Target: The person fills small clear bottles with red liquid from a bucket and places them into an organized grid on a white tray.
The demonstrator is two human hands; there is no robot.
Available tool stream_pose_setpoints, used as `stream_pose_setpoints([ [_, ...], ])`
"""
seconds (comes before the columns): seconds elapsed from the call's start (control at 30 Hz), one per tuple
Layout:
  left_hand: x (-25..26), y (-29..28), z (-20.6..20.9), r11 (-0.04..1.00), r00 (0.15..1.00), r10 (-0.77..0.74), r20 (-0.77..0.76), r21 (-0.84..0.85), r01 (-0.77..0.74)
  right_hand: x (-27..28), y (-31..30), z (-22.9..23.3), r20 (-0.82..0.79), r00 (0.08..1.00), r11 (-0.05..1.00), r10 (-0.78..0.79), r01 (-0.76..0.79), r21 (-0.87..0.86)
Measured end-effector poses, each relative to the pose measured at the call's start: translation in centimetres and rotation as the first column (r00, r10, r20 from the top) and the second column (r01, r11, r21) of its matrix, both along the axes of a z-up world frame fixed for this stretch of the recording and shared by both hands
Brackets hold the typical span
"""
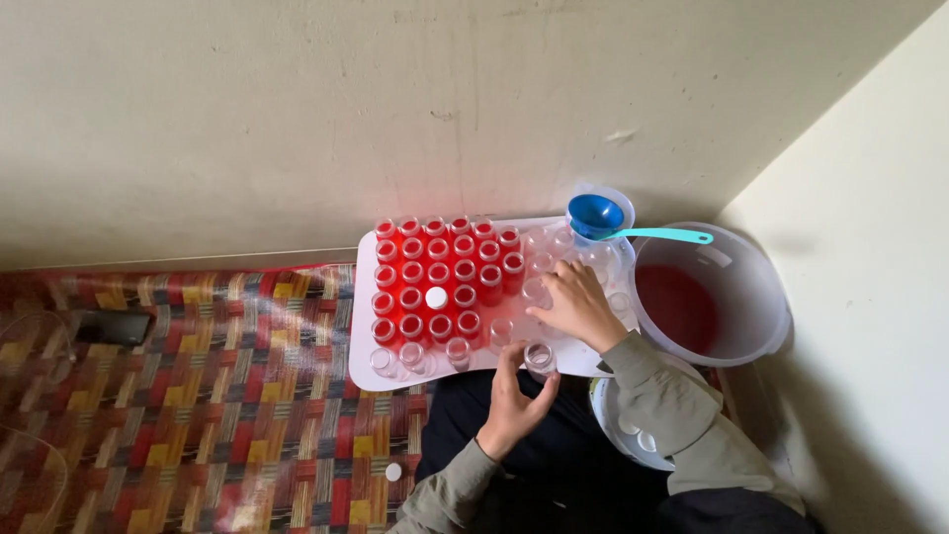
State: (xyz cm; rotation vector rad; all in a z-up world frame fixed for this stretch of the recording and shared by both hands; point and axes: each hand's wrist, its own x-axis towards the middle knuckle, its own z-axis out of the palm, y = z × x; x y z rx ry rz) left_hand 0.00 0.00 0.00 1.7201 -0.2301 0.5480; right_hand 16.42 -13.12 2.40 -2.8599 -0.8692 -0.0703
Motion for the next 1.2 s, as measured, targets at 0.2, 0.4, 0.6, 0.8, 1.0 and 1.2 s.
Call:
stream_pose_setpoints([
  [0.2,0.0,0.1,-0.7,1.0,1.0,-0.002,0.001,-0.016,0.002,-0.2,0.8,-0.6,0.072,0.995,0.994,-0.063,0.069,-0.087],
  [0.4,0.0,0.0,-1.8,1.0,1.0,0.011,-0.009,-0.019,-0.012,-0.3,0.7,-0.3,0.065,0.996,0.997,-0.058,0.061,-0.05],
  [0.6,-0.1,-0.1,-1.2,0.999,1.0,-0.02,-0.011,-0.03,0.02,-0.9,0.4,1.8,0.025,0.998,0.996,-0.051,0.049,0.079],
  [0.8,-0.1,-0.2,-1.3,0.999,0.999,-0.033,-0.038,-0.037,0.032,-0.8,0.0,2.0,0.027,0.999,0.998,-0.019,0.017,0.057],
  [1.0,0.1,-0.2,-1.4,0.999,0.999,-0.038,-0.012,-0.038,0.037,-1.0,0.2,2.9,0.002,1.0,1.0,0.003,-0.003,0.023],
  [1.2,0.1,-0.5,-2.3,0.999,0.999,-0.029,-0.044,-0.016,0.028,-0.4,0.5,1.5,0.118,0.991,0.993,0.058,-0.046,-0.105],
])
